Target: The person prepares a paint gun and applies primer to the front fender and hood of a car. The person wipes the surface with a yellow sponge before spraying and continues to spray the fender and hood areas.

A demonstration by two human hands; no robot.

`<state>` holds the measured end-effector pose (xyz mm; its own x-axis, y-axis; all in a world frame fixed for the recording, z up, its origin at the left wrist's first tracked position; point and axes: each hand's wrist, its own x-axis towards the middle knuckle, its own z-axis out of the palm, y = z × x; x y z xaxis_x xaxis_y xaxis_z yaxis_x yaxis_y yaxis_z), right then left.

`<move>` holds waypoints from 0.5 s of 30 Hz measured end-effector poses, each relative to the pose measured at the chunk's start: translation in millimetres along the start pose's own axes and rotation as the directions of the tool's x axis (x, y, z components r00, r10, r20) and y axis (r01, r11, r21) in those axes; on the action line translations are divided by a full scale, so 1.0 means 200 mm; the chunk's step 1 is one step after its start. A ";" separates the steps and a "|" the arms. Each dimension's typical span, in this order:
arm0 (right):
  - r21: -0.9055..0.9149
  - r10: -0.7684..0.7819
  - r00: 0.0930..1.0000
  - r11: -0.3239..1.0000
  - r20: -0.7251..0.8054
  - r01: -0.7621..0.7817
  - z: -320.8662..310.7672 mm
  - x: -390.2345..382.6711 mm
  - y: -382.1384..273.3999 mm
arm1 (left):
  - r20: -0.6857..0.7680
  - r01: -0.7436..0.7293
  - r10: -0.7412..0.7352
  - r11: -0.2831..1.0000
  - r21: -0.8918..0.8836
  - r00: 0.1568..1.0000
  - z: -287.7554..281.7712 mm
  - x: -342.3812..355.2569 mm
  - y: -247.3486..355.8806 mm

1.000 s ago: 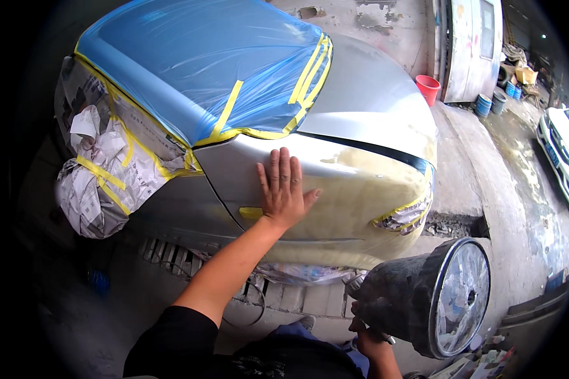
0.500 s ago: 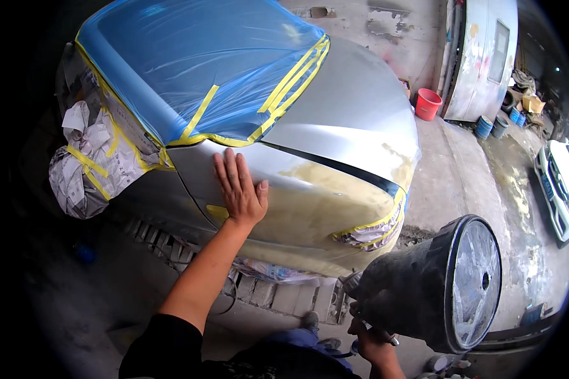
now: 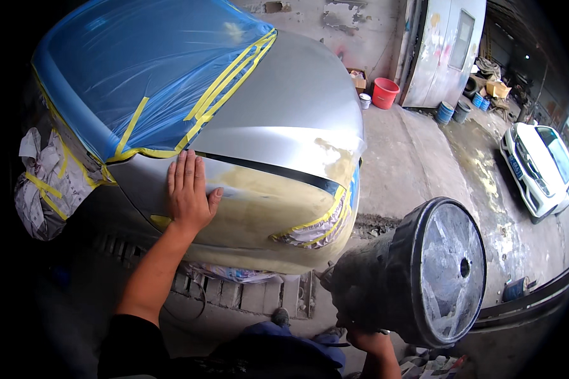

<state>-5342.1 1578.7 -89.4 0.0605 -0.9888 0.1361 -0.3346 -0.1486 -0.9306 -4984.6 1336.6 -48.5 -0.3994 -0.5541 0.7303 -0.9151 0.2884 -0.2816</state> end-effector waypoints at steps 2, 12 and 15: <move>0.041 0.065 0.997 0.997 -0.035 -0.064 -0.08 -0.01 0.02 | 0.006 0.048 -0.047 0.998 -0.029 0.999 0.05 0.02 0.21; -0.237 0.005 0.999 0.972 0.038 0.004 -0.51 -0.14 0.27 | 0.147 -0.078 0.090 0.993 -0.085 0.985 0.27 0.15 1.09; -0.324 -0.051 0.995 0.943 0.091 0.078 -0.62 -0.13 0.36 | 0.165 -0.277 0.298 0.951 -0.140 0.940 0.30 0.15 1.12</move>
<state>-5484.8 1593.2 -118.0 0.1626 -0.9749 0.1524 -0.6157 -0.2209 -0.7564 -5205.5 1337.6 -126.5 -0.6571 -0.5642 0.4998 -0.7520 0.5367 -0.3828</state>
